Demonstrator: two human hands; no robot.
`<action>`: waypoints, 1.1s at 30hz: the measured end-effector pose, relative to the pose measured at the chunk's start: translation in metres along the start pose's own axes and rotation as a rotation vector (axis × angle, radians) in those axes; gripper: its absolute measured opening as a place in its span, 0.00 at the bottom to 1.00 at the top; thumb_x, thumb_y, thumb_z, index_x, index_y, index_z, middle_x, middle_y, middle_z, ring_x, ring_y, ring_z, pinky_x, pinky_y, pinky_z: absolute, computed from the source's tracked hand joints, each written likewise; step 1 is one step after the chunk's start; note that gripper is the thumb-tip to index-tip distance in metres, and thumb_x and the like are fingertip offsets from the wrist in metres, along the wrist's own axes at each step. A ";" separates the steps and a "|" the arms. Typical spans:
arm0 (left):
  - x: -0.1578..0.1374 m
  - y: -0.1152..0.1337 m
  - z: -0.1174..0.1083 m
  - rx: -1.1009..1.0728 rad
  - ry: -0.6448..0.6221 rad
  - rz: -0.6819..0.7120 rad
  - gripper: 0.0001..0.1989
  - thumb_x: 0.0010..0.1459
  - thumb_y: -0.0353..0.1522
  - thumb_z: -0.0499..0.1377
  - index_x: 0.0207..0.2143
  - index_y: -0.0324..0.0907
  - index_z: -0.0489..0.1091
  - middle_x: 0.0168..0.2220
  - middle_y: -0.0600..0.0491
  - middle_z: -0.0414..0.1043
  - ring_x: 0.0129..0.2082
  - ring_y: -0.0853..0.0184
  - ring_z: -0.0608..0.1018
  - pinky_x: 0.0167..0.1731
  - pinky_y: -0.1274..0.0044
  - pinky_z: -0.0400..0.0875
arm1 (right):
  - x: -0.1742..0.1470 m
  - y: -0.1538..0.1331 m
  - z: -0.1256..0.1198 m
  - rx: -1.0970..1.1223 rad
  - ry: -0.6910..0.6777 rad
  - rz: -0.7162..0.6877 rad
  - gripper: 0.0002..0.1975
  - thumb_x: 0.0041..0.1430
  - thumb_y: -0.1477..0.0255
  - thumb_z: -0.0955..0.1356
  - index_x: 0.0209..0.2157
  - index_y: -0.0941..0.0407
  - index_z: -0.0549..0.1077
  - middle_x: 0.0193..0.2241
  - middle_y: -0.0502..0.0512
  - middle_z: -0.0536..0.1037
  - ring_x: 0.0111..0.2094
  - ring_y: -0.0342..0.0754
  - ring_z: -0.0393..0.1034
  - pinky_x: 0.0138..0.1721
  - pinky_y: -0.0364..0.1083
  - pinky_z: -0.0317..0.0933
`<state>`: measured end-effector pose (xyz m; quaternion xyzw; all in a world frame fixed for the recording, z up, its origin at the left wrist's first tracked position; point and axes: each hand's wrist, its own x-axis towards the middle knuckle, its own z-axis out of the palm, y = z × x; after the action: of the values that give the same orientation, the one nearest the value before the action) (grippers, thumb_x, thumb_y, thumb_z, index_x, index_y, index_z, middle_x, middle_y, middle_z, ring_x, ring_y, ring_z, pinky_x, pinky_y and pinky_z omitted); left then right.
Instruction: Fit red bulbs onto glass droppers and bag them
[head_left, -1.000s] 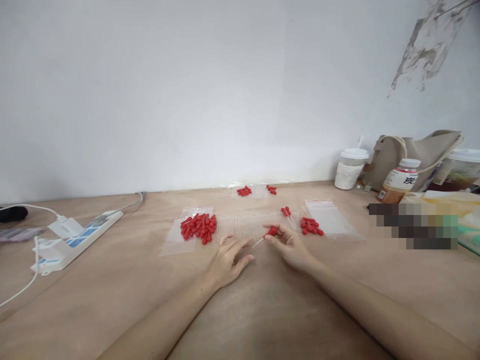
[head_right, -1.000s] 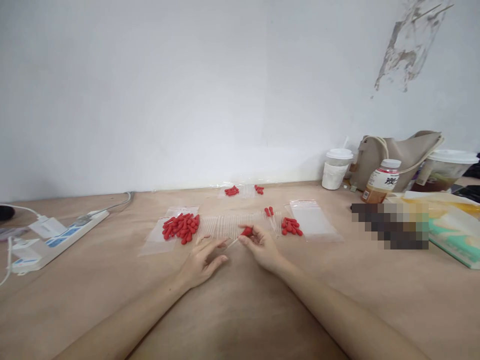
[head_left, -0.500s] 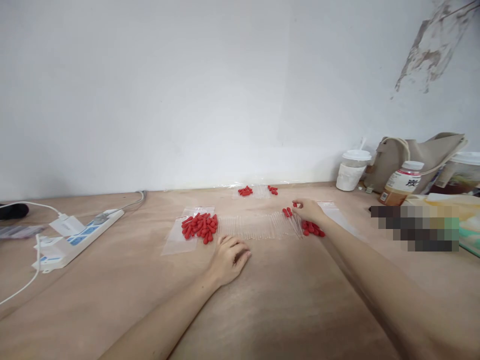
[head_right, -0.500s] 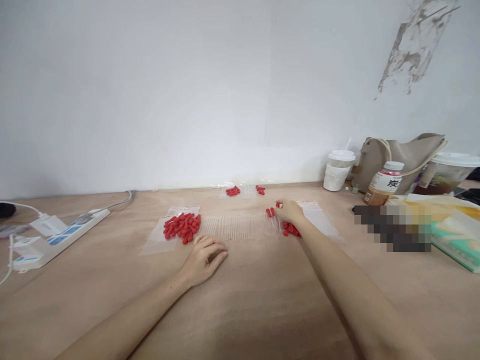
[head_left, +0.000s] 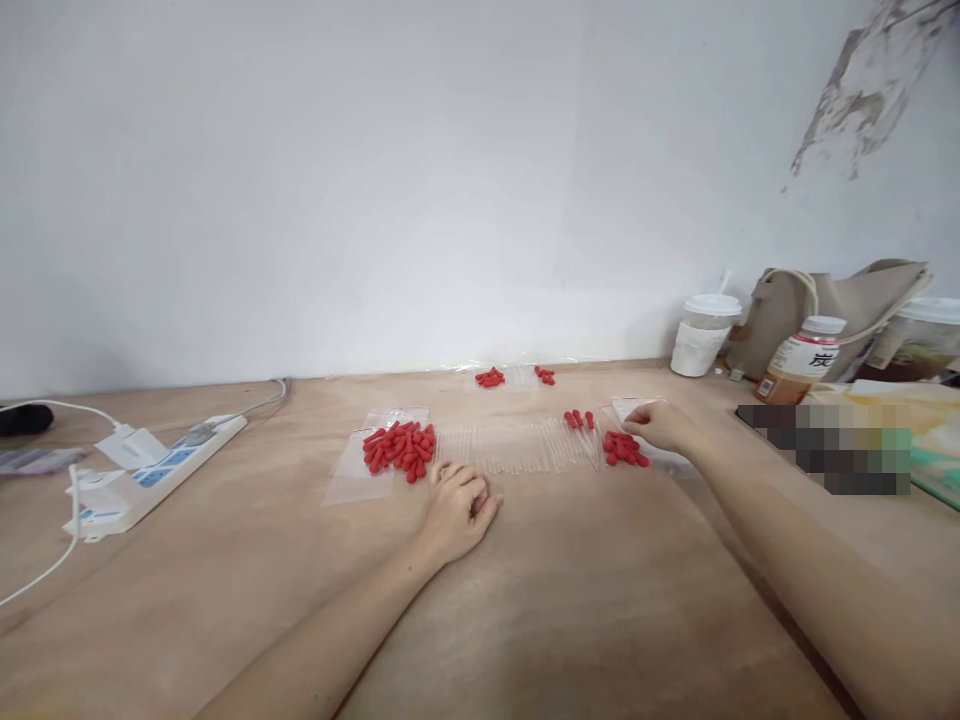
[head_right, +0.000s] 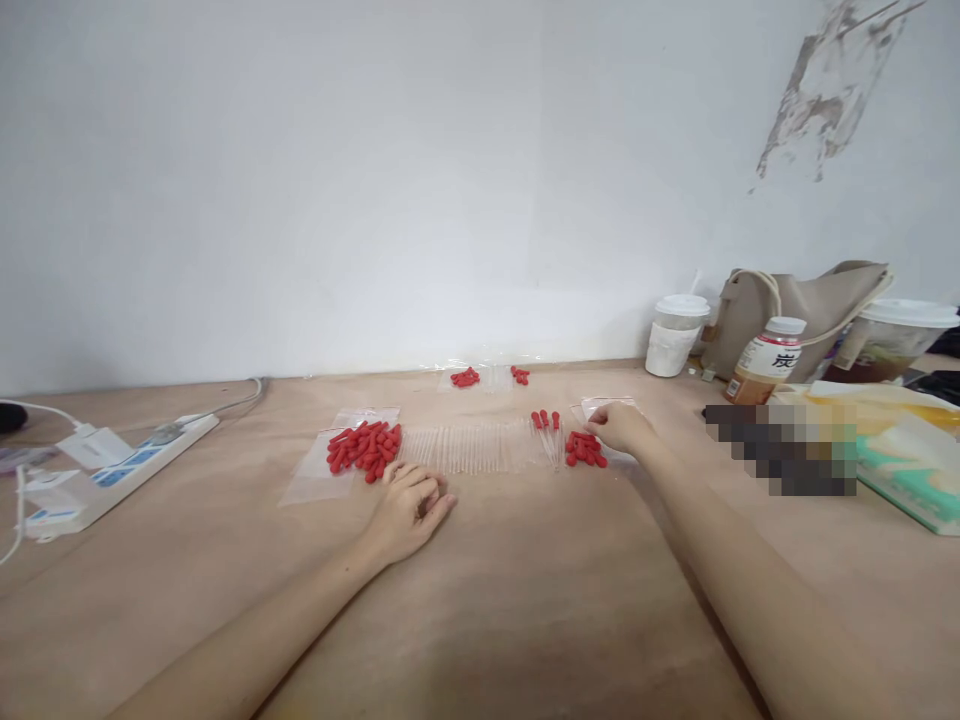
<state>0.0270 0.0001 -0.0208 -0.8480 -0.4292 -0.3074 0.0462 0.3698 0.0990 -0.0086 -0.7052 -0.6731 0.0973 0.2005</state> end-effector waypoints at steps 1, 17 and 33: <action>0.001 0.001 0.000 0.012 -0.003 -0.004 0.12 0.54 0.31 0.52 0.19 0.40 0.60 0.26 0.55 0.67 0.31 0.67 0.68 0.42 0.67 0.54 | -0.003 0.003 0.000 0.009 -0.020 -0.005 0.08 0.45 0.68 0.65 0.22 0.56 0.74 0.24 0.53 0.76 0.27 0.46 0.68 0.27 0.42 0.56; 0.031 -0.025 -0.003 0.348 -0.003 -0.392 0.07 0.52 0.33 0.52 0.29 0.43 0.69 0.39 0.47 0.63 0.41 0.56 0.63 0.38 0.66 0.56 | -0.032 -0.047 0.008 0.155 0.297 -0.087 0.08 0.47 0.67 0.64 0.28 0.57 0.69 0.27 0.54 0.74 0.28 0.46 0.67 0.28 0.43 0.57; 0.095 -0.025 0.027 0.424 -0.208 -0.688 0.11 0.42 0.33 0.58 0.28 0.35 0.72 0.39 0.35 0.67 0.44 0.44 0.63 0.39 0.59 0.53 | -0.095 -0.105 0.067 0.304 0.344 -0.604 0.07 0.51 0.76 0.62 0.31 0.55 0.70 0.28 0.54 0.69 0.33 0.48 0.64 0.35 0.48 0.56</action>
<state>0.0627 0.0916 0.0058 -0.6536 -0.7435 -0.1224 0.0708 0.2394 0.0172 -0.0382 -0.4434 -0.7850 0.0126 0.4325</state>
